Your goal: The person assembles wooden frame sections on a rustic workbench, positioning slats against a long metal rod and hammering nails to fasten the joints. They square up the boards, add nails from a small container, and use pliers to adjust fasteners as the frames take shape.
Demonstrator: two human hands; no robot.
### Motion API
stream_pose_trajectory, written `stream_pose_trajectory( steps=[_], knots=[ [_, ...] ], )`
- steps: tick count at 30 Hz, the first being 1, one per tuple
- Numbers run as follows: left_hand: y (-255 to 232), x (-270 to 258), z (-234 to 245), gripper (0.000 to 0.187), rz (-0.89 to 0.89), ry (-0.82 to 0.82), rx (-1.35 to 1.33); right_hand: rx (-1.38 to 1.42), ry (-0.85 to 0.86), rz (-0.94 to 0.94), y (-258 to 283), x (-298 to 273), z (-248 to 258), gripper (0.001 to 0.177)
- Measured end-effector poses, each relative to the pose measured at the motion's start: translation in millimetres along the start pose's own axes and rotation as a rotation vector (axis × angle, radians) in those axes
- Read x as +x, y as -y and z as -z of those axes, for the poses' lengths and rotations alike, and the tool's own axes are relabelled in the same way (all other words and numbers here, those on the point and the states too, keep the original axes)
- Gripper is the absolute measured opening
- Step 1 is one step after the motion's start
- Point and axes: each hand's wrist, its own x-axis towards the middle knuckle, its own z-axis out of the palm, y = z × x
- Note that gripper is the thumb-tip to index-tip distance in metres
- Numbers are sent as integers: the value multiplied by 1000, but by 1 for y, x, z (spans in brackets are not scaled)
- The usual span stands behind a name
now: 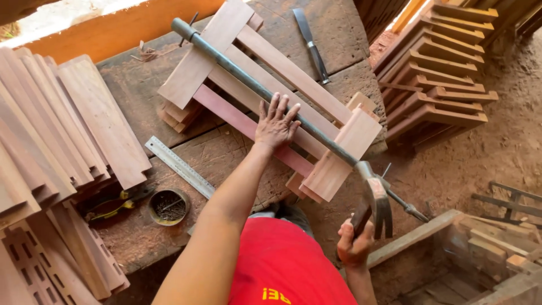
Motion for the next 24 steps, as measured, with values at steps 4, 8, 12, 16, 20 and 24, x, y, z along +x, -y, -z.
stream_pose_trajectory(
  steps=[4, 8, 12, 16, 20, 24],
  knots=[
    [1, 0, 6, 66, 16, 113, -42, -228, 130, -259, -38, 11, -23, 31],
    [3, 9, 9, 64, 43, 138, -95, -316, 319, -413, -21, 32, -16, 38],
    [0, 2, -3, 65, 18, 76, -24, -203, 187, -151, -2, 10, 6, 29],
    [3, 4, -1, 65, 2, 34, -3, -214, 274, -103, -10, 34, -11, 44],
    [0, 0, -4, 66, -6, 32, -7, -369, 526, -481, 15, 52, -8, 29],
    [0, 3, 4, 66, 14, 99, -41, -386, 314, -195, 8, 30, 5, 39]
  ],
)
